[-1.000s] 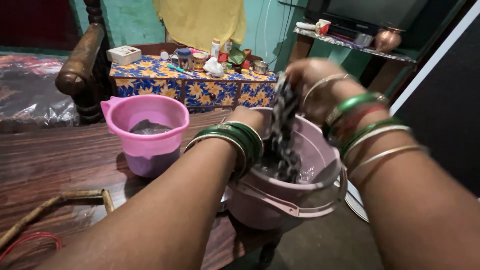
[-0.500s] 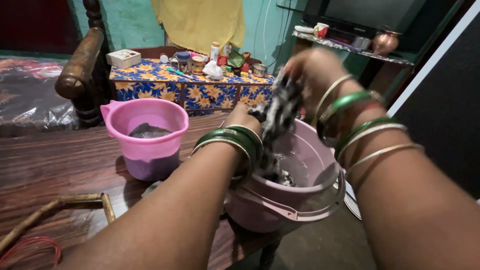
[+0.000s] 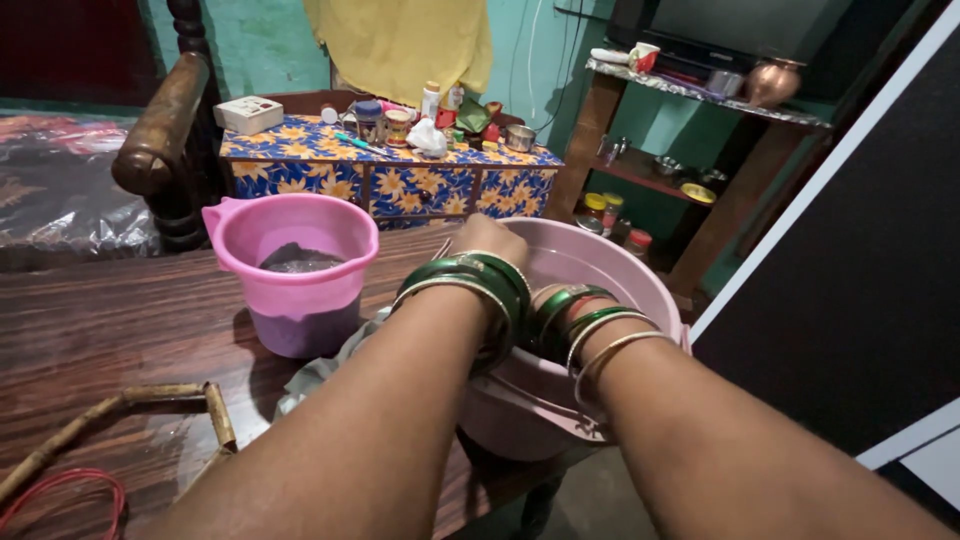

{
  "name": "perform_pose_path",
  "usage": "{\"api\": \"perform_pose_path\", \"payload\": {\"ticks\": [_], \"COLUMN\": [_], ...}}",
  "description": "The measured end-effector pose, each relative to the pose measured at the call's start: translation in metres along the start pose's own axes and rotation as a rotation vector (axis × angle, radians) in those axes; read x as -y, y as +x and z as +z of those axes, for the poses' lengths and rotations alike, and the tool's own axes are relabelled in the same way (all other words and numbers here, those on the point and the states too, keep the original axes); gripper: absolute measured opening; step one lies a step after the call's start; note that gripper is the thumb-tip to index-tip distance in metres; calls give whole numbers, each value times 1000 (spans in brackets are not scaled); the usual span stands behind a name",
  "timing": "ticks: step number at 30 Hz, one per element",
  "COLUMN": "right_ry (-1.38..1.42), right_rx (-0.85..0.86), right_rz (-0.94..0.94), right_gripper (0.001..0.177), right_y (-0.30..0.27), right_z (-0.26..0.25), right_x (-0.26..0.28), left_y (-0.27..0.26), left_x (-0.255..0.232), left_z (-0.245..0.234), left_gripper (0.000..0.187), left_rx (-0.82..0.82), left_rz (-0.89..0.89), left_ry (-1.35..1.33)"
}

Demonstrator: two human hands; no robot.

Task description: The person wipes a red and black electronic device with a patterned cloth on a wooden table. They rotate the device to clean multiple sides and then dip the cloth into a pink bucket of water.

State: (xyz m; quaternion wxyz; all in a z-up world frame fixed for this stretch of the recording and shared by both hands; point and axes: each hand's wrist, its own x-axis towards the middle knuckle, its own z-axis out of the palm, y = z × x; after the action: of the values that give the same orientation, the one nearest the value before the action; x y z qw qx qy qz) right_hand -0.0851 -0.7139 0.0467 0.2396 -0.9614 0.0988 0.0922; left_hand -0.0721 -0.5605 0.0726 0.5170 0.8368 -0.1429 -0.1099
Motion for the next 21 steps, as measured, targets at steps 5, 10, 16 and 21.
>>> {"api": "perform_pose_path", "payload": {"ticks": [5,10,16,21], "right_ry": [424,912,1339,1754], "right_rx": [-59,-168,-315,-475], "right_rz": [148,176,-147,-203], "right_gripper": [31,23,16,16], "right_y": [-15,-19,-39,-80], "right_z": [1,1,-10,-15], "right_x": [12,12,6,48], "left_y": [17,31,-9,-20], "left_x": [-2,4,-12,-27], "left_z": [5,12,-4,-14], "left_gripper": [45,49,115,118], "left_rx": [142,153,71,134], "left_rz": [28,450,-112,-162], "left_ry": [182,542,-121,-256]}}
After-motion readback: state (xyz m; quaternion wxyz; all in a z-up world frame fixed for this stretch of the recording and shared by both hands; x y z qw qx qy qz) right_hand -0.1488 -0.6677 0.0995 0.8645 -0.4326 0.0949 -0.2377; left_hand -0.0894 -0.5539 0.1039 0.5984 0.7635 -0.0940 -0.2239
